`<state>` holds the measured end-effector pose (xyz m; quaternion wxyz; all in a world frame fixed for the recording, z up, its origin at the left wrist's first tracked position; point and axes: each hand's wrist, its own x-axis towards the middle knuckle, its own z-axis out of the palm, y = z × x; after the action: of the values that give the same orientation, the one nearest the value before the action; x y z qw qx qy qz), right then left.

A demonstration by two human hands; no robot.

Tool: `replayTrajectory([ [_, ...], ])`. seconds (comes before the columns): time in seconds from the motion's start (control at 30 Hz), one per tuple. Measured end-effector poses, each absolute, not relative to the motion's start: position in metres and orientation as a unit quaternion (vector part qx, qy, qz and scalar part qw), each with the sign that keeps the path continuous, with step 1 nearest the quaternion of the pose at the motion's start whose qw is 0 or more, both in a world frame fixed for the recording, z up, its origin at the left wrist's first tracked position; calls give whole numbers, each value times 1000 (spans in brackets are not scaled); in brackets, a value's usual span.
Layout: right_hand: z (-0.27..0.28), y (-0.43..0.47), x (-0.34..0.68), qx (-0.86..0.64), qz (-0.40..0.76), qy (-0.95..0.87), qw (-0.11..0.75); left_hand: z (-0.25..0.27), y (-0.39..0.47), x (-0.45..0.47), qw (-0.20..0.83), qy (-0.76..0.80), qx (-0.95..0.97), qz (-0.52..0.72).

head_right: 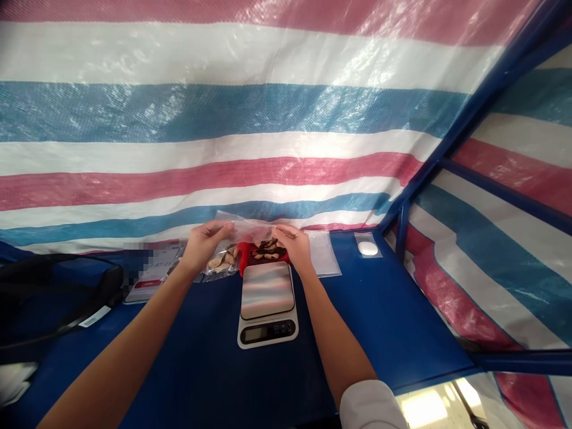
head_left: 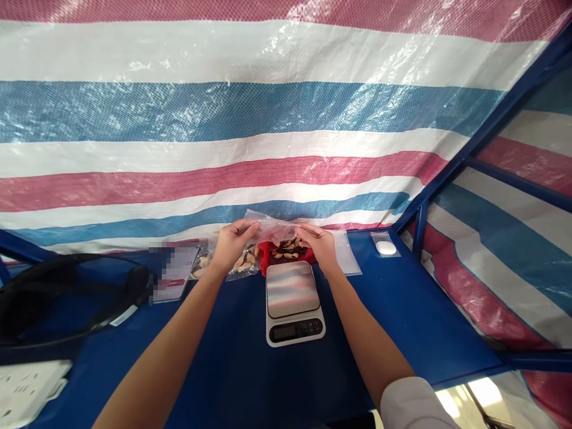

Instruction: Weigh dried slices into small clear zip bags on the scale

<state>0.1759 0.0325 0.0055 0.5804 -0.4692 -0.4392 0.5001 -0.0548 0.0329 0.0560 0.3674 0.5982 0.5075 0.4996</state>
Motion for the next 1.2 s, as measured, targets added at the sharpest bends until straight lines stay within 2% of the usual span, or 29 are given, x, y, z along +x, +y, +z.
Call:
replayTrajectory([
  [0.43,-24,-3,182,-447,473,-453,609,-1,-6,-21,561,418,400,592],
  [0.93,-47,-11,193,-478,404,-507,593,-43,-10,-28,499,407,445,622],
  [1.2,-47,-12,197,-471,402,-507,600,-35,-14,-32,553,420,424,582],
])
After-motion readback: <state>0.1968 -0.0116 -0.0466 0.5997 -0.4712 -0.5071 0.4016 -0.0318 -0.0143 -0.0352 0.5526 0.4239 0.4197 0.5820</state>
